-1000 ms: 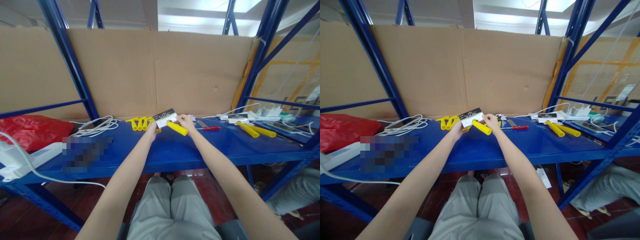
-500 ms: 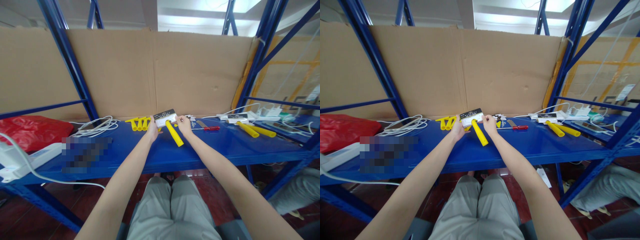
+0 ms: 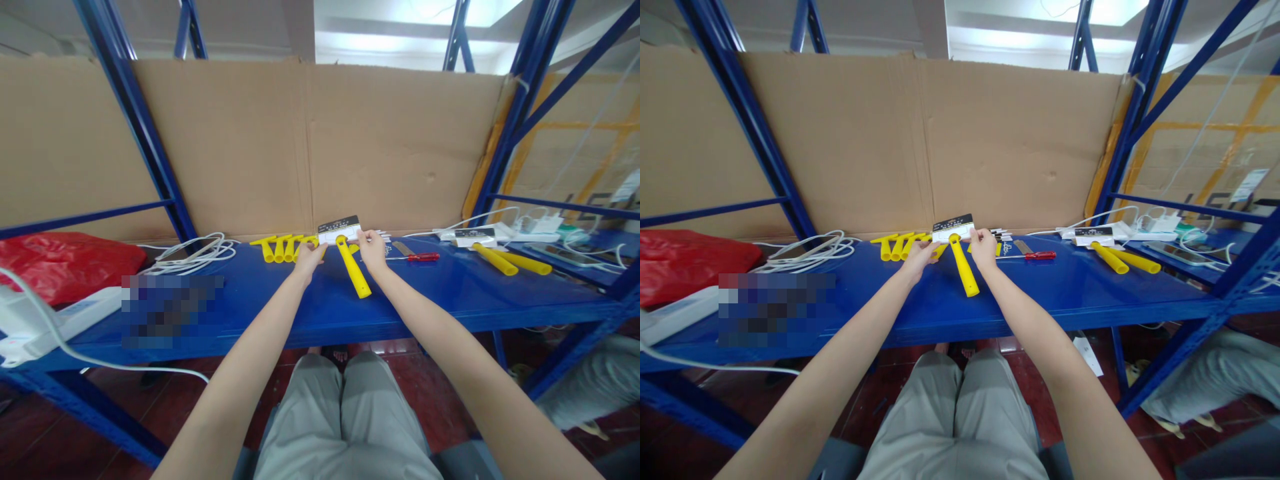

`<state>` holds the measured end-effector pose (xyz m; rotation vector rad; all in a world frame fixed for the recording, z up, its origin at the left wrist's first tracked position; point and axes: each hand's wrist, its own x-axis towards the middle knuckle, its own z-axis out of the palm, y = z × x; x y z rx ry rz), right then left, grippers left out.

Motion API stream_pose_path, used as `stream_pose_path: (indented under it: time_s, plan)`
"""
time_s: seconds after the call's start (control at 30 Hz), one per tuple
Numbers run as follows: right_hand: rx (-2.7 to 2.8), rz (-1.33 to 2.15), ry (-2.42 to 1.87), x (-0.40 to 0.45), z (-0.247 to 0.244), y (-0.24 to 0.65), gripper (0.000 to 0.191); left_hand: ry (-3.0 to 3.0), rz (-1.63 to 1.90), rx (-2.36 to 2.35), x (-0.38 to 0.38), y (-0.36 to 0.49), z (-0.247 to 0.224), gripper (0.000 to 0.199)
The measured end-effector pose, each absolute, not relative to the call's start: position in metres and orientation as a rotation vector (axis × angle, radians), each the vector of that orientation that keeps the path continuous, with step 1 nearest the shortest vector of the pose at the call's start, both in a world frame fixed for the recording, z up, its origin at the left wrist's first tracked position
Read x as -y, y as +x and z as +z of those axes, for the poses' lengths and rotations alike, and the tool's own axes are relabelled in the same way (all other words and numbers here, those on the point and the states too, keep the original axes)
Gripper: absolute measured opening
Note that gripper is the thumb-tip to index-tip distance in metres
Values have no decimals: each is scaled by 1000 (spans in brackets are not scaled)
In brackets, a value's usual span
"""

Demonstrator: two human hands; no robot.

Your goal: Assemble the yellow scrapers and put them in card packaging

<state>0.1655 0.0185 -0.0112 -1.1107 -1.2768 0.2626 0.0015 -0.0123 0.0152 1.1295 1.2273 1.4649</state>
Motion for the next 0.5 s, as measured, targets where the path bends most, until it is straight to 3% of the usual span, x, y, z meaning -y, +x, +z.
stream_pose_path:
  time_s: [0.17,0.33,0.5]
  plan:
    - [1160,245,-1108,-15,-8,165,35,1334,1271,-1187,19,5,13,30]
    - [1163,248,-1084,-11,-8,163,35,1486,1132,-894,28,14,1,68]
    - [1208,262,-1088,-10,-12,156,35,1450,1192,-814,26,19,-5,85]
